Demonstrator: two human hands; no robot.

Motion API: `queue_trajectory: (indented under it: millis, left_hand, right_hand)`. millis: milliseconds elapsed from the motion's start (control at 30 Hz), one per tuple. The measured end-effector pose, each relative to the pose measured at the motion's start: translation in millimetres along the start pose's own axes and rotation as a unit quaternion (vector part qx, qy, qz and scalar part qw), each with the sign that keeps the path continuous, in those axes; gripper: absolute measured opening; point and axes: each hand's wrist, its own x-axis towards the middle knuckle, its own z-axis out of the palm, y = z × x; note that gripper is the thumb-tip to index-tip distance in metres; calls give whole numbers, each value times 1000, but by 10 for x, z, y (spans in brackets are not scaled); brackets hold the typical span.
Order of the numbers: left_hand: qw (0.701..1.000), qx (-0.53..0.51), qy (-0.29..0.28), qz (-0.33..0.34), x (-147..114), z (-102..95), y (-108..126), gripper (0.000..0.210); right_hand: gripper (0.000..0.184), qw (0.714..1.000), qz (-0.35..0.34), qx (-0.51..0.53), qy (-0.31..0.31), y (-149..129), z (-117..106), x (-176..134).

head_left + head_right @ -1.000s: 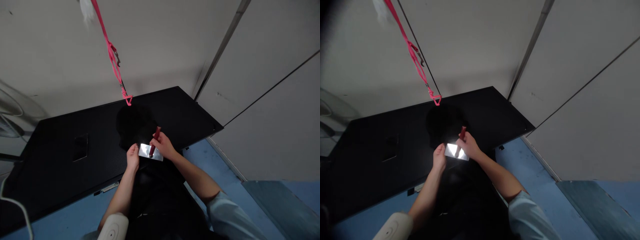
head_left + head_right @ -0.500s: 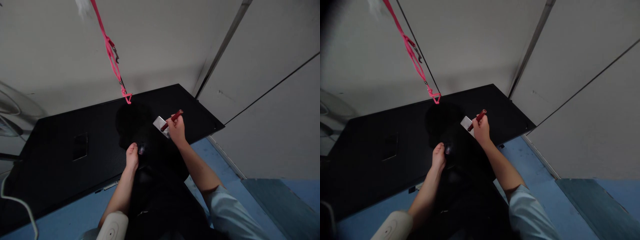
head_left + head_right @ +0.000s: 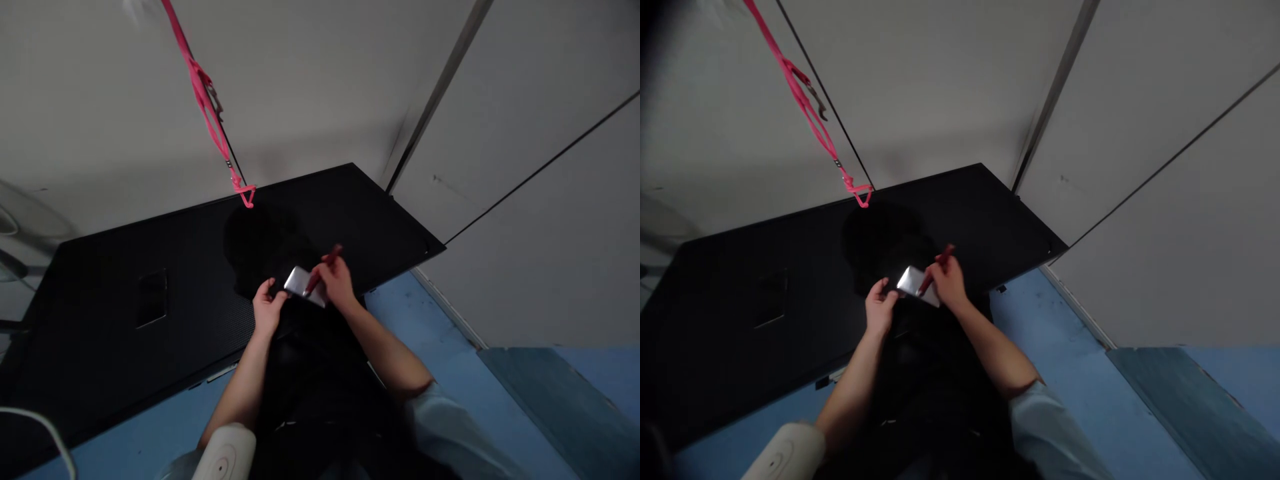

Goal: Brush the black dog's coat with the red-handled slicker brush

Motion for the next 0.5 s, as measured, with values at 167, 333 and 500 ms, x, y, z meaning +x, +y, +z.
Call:
queue_trajectory:
  millis: [167,333,500]
  left_hand:
    - [981,131,-136,51,193,42,164,22]
    - [990,58,-131,-5,347,131,285,22]
    - [992,-31,-85,-91,283,187,336,26]
  right_hand:
    - [23,995,-65,10,69,21,-41,-78]
    - [20,982,-68,42,172,-8,-154,-16]
    - [21,990,-100,36,93,23,-68,-82]
